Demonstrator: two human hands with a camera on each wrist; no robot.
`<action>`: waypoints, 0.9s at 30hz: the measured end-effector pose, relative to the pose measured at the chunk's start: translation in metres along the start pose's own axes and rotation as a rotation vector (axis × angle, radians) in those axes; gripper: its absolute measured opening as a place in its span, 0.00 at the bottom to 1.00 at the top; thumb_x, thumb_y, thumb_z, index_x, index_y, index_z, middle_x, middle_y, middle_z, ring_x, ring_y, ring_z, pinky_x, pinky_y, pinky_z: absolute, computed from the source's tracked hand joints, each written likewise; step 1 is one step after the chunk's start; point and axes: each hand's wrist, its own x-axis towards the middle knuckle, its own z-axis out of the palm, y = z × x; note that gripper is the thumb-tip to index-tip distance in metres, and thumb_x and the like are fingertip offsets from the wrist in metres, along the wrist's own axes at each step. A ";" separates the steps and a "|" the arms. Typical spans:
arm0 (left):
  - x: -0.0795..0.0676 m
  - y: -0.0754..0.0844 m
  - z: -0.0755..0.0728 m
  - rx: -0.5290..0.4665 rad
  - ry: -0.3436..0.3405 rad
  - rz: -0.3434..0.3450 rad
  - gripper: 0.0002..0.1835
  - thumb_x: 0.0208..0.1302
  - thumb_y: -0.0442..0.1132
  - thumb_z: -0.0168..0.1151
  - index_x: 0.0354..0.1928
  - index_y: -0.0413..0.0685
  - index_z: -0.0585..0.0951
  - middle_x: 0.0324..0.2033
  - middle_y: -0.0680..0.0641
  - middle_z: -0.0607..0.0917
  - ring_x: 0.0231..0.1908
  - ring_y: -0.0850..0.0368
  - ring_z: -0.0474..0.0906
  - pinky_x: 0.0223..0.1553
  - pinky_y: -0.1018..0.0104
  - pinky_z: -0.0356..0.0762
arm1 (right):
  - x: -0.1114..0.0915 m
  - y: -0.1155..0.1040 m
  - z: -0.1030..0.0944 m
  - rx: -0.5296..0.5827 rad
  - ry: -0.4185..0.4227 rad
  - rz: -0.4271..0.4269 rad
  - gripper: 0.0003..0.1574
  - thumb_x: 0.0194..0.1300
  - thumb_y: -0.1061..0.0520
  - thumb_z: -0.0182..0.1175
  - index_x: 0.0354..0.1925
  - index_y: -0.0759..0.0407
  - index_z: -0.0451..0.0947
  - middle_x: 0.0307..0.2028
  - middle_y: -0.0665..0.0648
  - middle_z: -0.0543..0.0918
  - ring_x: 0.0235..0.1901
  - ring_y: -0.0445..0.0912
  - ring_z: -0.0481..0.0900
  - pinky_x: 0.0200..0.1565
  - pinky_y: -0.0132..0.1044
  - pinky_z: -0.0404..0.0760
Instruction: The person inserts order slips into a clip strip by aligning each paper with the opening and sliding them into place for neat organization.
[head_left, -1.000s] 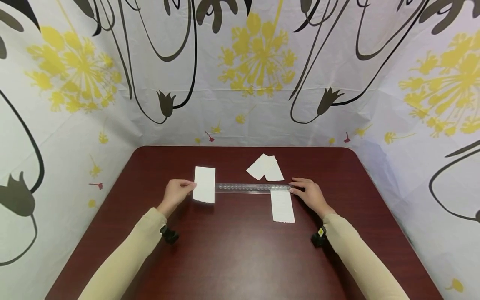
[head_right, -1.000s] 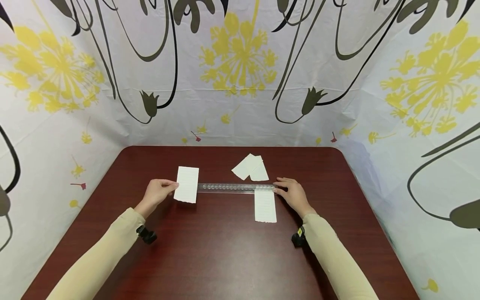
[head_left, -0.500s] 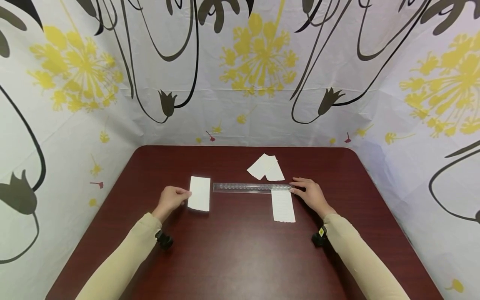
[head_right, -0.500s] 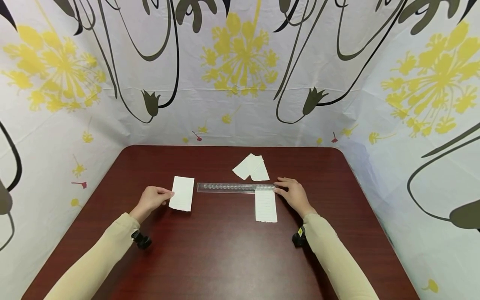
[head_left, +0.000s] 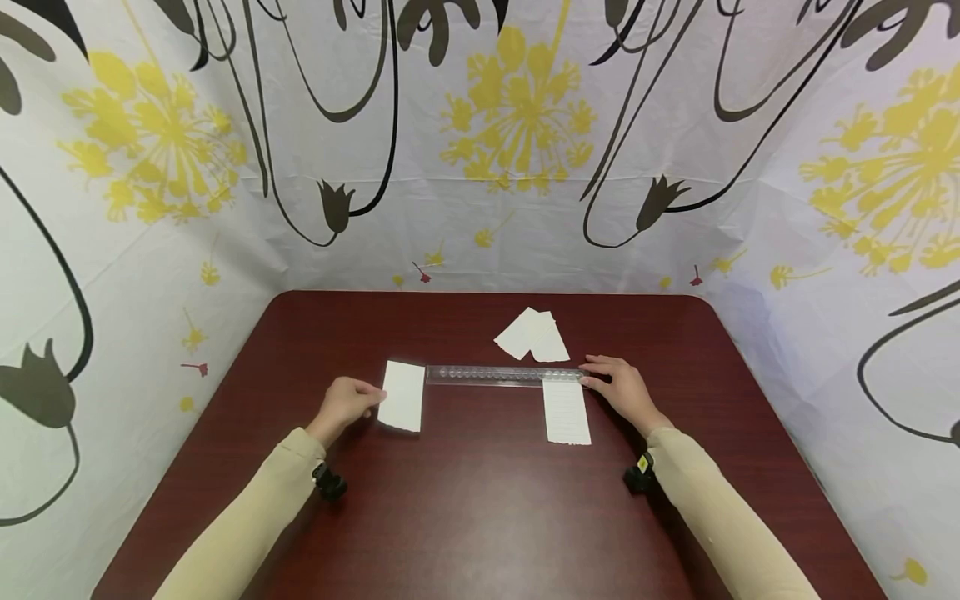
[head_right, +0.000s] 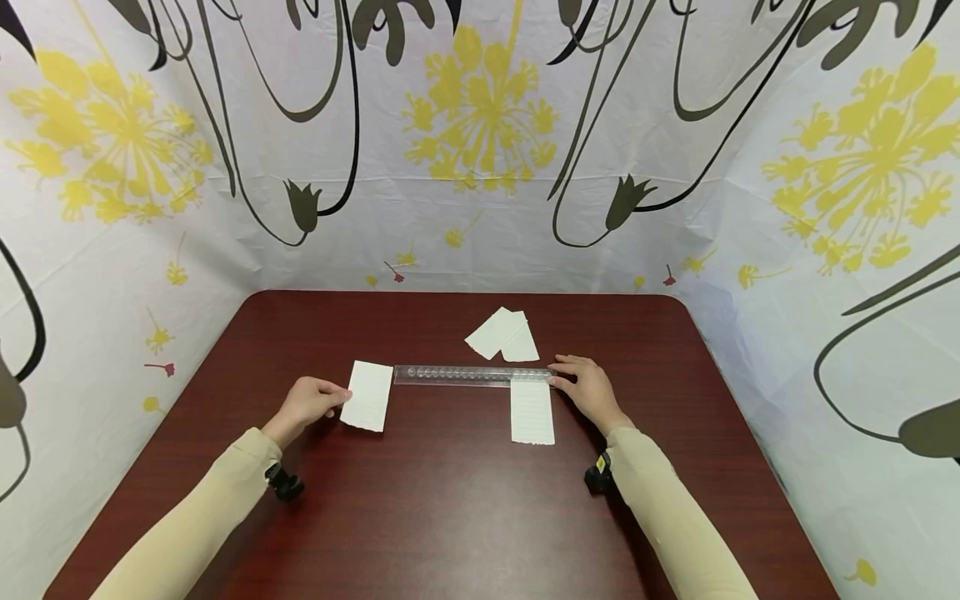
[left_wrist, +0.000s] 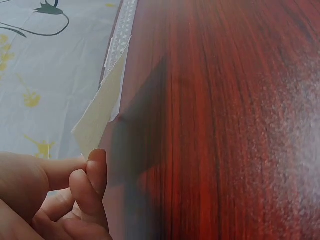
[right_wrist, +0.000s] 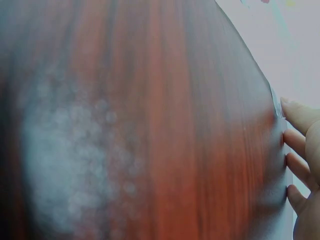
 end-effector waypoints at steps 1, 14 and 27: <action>0.000 0.000 0.000 0.002 -0.002 0.003 0.15 0.62 0.44 0.67 0.39 0.36 0.88 0.33 0.41 0.89 0.23 0.60 0.80 0.28 0.70 0.73 | 0.000 0.000 0.000 -0.002 0.000 -0.001 0.24 0.67 0.50 0.64 0.58 0.58 0.81 0.66 0.62 0.76 0.69 0.61 0.66 0.67 0.63 0.65; -0.001 0.003 0.008 -0.022 -0.011 0.009 0.14 0.61 0.42 0.68 0.38 0.35 0.88 0.27 0.45 0.88 0.19 0.62 0.77 0.26 0.71 0.72 | 0.000 0.000 0.000 0.005 0.002 0.006 0.24 0.67 0.50 0.64 0.58 0.58 0.81 0.66 0.61 0.76 0.69 0.61 0.67 0.67 0.62 0.65; 0.002 0.006 0.016 -0.008 0.009 0.051 0.13 0.61 0.42 0.68 0.37 0.37 0.89 0.25 0.46 0.88 0.18 0.64 0.78 0.26 0.72 0.73 | 0.000 0.002 0.001 0.003 0.001 0.011 0.24 0.67 0.50 0.64 0.59 0.58 0.80 0.66 0.61 0.75 0.69 0.61 0.66 0.67 0.63 0.64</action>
